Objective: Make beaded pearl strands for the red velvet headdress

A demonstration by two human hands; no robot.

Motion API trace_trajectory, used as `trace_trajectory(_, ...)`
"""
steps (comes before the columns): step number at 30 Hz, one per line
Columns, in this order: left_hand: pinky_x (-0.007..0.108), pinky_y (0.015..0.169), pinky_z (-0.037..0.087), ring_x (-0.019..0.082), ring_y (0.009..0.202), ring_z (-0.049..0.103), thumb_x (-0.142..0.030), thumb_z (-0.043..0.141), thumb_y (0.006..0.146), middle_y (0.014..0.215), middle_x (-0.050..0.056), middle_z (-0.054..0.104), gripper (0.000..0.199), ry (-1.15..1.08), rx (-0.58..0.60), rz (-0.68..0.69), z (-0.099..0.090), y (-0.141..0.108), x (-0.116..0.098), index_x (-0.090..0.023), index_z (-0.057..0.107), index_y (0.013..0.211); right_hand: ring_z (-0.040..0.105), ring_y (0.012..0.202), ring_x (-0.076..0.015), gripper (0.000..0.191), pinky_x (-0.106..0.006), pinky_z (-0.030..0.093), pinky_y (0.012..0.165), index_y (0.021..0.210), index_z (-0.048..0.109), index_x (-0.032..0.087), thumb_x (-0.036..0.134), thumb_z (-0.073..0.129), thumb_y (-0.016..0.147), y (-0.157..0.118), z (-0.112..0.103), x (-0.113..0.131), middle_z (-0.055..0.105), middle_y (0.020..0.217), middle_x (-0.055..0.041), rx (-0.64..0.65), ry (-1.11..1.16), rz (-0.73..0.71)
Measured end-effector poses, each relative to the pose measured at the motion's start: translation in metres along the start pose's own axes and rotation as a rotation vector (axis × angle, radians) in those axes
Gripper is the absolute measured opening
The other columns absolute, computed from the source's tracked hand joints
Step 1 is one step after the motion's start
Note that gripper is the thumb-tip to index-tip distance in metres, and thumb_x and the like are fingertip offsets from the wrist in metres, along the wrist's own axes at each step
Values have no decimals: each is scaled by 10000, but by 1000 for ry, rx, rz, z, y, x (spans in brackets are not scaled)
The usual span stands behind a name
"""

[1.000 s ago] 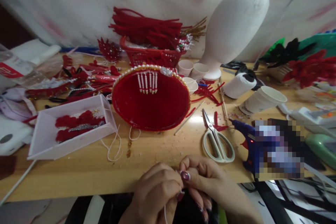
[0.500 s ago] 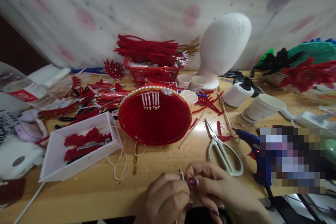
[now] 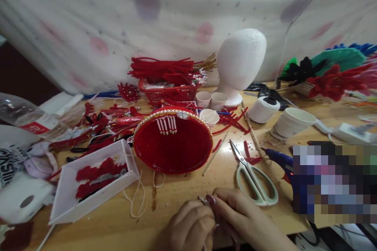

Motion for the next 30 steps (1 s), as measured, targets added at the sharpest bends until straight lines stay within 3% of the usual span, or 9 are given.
trace_trajectory(5, 290, 770, 631, 176, 766, 696, 16, 503, 892, 786, 84, 716, 191, -71, 91, -26, -9, 0, 5, -151, 593, 902, 391, 307, -40, 522, -136, 305, 324, 704, 536, 187, 678, 696, 779, 5, -6, -8, 512, 413, 78, 128, 209, 50)
trace_trajectory(9, 286, 808, 633, 191, 878, 729, -21, 493, 942, 864, 124, 756, 158, -38, 119, 8, -5, -2, 4, -126, 611, 937, 348, 247, -29, 494, -122, 254, 260, 657, 580, 168, 607, 804, 703, 11, -2, -19, 524, 355, 75, 103, 491, 55)
trace_trajectory(11, 270, 805, 636, 182, 890, 748, -81, 463, 994, 860, 118, 774, 188, -13, 48, 20, 4, -4, 2, -135, 630, 924, 318, 236, -19, 473, -116, 226, 246, 639, 611, 151, 562, 842, 679, 12, 0, -22, 520, 341, 75, 63, 618, 47)
trace_trajectory(13, 252, 763, 642, 156, 789, 760, -142, 438, 1028, 768, 71, 773, 268, 17, -192, 12, 14, -7, 1, -172, 637, 851, 277, 232, -10, 446, -115, 208, 239, 628, 639, 138, 517, 871, 661, 11, 4, -22, 505, 333, 80, 39, 722, 47)
trace_trajectory(15, 237, 748, 642, 146, 739, 767, -195, 449, 1039, 705, 43, 770, 317, 48, -351, 25, 22, -10, 1, -188, 640, 787, 238, 234, -1, 430, -112, 206, 239, 620, 658, 130, 494, 885, 654, 9, 7, -21, 480, 327, 90, 7, 798, 44)
trace_trajectory(17, 236, 787, 637, 146, 778, 777, -207, 479, 1034, 712, 30, 785, 304, 102, -290, 63, 29, -11, 0, -185, 670, 799, 227, 237, 3, 432, -110, 203, 242, 626, 678, 125, 500, 892, 644, 7, 10, -20, 465, 325, 95, -39, 835, 37)
trace_trajectory(22, 255, 796, 626, 136, 717, 762, -230, 470, 1039, 701, 8, 788, 322, 152, -278, 53, 19, -9, -1, -191, 667, 788, 265, 248, 0, 520, -116, 228, 258, 577, 649, 136, 603, 874, 625, 4, 16, -21, 480, 341, 76, -128, 754, 30)
trace_trajectory(26, 273, 764, 617, 147, 711, 745, -197, 505, 1018, 759, 13, 797, 230, 120, -111, 9, 8, -7, -7, -198, 653, 842, 354, 285, -17, 553, -129, 281, 304, 706, 716, 124, 666, 819, 674, 0, 11, -22, 570, 416, 40, -226, 572, 11)
trace_trajectory(30, 294, 729, 579, 174, 761, 709, -137, 523, 984, 840, 44, 771, 168, 36, -123, -224, -3, -8, -10, -207, 622, 867, 388, 298, -40, 628, -154, 264, 326, 724, 723, 121, 748, 698, 747, -2, 7, -17, 572, 420, 18, -210, 301, -10)
Point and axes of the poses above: each hand's wrist, its own y-axis towards the middle knuckle, its own z-axis out of the palm, x = y × z, the point moved 2 cm from there along y, towards the middle knuckle
